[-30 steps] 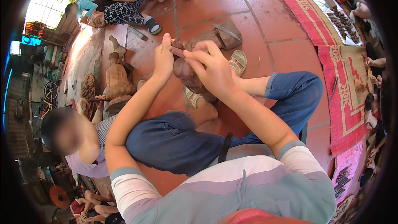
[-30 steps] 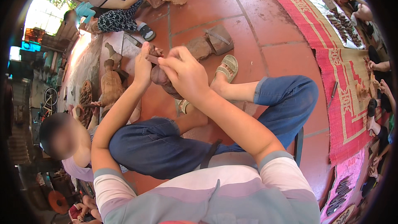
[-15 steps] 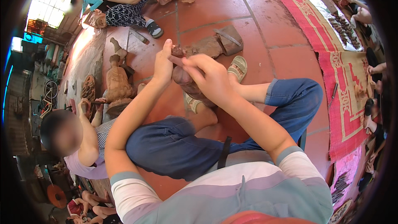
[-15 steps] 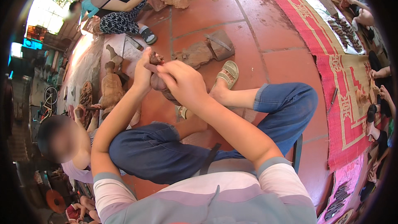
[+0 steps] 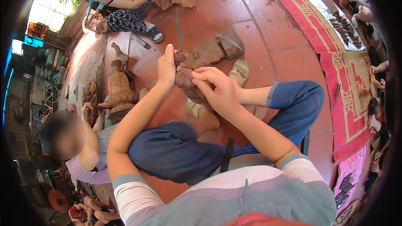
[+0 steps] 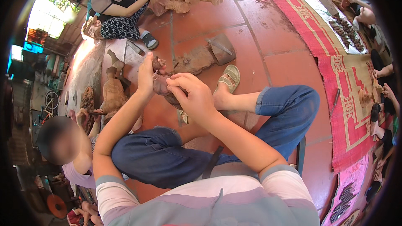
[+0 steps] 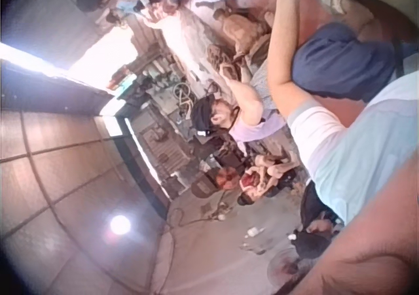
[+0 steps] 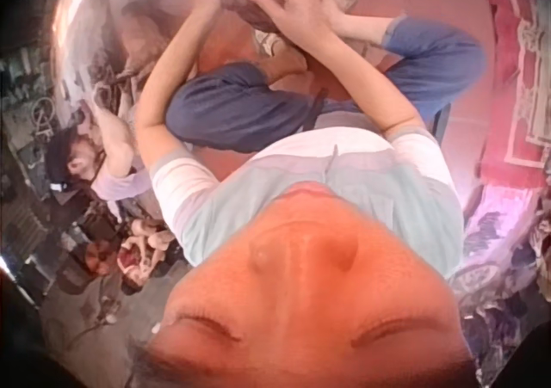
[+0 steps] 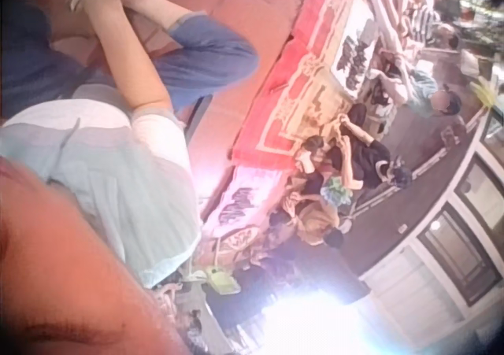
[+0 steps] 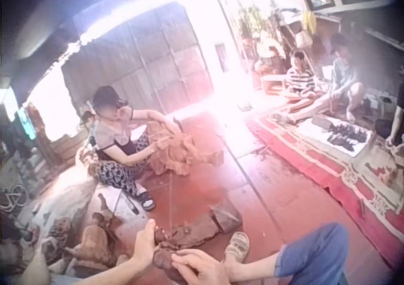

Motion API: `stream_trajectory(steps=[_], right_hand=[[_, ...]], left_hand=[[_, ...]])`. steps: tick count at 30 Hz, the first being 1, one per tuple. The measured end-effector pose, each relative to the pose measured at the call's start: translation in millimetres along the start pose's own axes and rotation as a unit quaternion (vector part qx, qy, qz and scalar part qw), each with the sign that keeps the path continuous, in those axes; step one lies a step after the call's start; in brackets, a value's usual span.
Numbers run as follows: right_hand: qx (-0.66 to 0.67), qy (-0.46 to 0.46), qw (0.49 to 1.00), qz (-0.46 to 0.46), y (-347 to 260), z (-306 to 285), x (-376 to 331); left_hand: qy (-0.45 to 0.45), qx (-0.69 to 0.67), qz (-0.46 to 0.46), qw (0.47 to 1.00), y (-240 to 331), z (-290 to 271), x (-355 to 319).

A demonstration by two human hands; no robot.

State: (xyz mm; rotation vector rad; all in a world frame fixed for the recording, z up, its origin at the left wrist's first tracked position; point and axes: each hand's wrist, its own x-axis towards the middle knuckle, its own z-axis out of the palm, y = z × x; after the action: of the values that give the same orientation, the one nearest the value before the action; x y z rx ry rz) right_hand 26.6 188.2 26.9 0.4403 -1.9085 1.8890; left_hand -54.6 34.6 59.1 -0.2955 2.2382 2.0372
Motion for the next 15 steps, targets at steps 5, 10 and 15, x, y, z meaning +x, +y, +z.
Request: stream_trajectory(steps=[5,10,15], right_hand=[[-0.027,-0.013,0.999,0.011,-16.0,9.9,23.1],[-0.037,0.001,0.999,0.009,56.1,-28.2,-34.8],[0.013,0.05,0.998,0.041,19.1,-22.4,-18.8]], left_hand=[[0.005,-0.073,0.048,0.996,-8.0,-4.8,3.5],[0.024,-0.01,0.037,0.999,-0.4,1.4,-2.6],[0.027,-0.05,0.031,0.998,-14.1,-4.9,-3.3]])
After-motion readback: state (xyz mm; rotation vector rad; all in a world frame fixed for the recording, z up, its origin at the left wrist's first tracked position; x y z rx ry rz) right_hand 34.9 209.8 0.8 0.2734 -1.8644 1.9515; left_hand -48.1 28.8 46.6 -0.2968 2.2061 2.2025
